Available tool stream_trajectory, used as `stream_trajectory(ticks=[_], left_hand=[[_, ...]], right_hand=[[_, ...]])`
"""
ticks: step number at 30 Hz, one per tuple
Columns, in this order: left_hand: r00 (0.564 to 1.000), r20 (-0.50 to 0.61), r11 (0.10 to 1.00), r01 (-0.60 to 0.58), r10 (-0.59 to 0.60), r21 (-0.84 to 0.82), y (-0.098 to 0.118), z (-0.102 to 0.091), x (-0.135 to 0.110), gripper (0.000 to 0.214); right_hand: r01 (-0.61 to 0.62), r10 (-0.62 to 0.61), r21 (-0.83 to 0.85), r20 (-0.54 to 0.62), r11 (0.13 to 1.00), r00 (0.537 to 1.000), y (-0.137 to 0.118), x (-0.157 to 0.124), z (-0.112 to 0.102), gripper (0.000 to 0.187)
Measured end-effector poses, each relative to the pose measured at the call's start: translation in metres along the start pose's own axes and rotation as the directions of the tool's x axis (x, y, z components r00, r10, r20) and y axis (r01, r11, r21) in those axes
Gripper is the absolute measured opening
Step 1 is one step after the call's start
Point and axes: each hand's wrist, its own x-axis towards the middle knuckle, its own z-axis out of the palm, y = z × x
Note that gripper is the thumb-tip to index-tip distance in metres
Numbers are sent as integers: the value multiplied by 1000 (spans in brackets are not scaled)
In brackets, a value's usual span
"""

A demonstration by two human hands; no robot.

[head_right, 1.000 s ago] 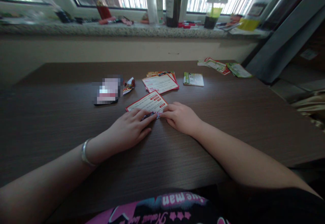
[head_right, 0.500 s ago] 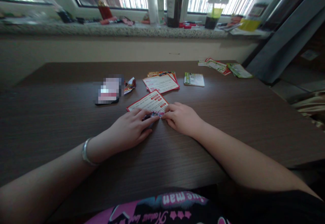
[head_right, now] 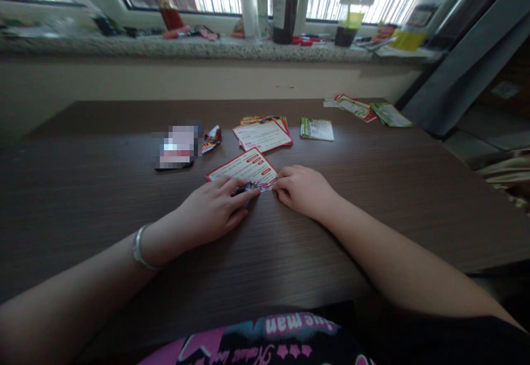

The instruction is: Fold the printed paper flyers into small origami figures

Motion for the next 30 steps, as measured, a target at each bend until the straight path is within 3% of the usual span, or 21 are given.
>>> stream_trajectory(ticks=[25, 30], left_hand=[[1000, -12, 1000, -1, 1, 7, -2, 6, -3, 42], [1000, -19, 1000, 1, -1, 10, -1, 7, -3, 42]], right_hand=[[-46, 59, -113, 111, 993, 992, 19, -3, -11, 18], [-134, 140, -76, 81, 988, 987, 27, -4, -8, 20]])
